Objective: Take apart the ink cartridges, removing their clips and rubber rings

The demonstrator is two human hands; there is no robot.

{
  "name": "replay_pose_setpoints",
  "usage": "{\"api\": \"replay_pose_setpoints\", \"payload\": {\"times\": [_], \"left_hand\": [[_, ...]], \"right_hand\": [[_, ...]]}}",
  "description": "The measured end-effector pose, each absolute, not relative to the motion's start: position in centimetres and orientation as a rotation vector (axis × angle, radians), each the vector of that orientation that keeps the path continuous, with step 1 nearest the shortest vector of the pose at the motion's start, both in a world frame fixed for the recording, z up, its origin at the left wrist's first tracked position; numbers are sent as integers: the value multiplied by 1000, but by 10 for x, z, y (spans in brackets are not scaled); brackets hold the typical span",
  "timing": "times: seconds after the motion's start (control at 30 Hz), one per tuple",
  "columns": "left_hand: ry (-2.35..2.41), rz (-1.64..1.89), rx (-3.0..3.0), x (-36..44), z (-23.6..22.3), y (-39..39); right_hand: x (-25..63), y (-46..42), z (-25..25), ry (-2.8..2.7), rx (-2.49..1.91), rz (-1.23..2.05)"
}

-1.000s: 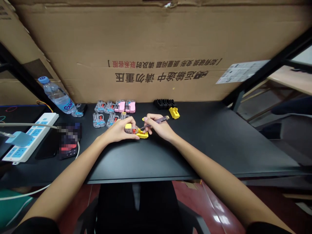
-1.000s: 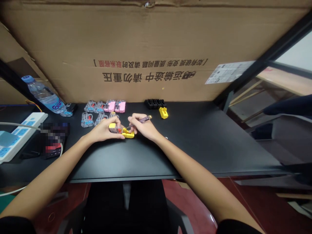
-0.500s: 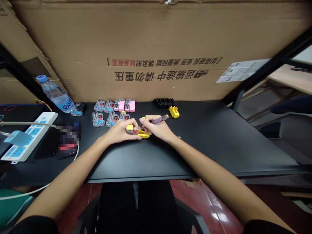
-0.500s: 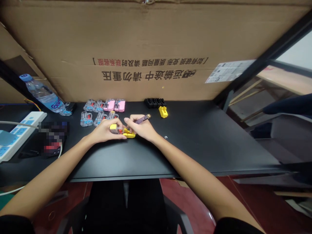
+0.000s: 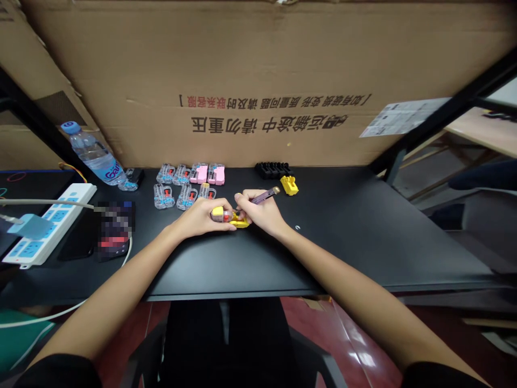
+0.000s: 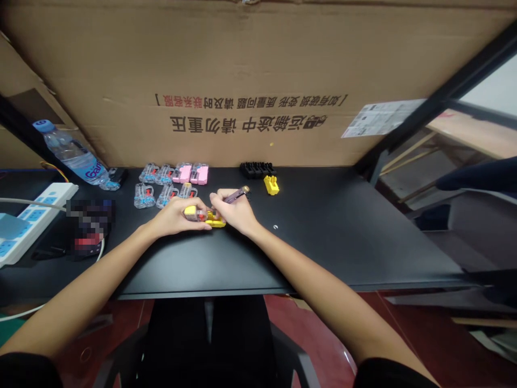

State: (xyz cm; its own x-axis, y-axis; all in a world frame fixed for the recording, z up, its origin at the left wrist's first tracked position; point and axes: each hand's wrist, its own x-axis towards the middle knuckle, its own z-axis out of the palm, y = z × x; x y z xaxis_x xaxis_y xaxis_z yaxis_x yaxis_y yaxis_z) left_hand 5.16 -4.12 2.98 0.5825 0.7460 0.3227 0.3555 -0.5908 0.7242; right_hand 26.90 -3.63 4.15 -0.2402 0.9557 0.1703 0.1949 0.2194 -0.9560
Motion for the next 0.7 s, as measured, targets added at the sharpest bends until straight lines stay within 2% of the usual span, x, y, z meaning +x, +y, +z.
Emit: {"api": "replay_pose_setpoints", "payload": {"times": [0.7], "left_hand": [[829,820,2294,51,33,-43]], "right_hand": [[262,-37,36,-1407,-1181,1176]]}}
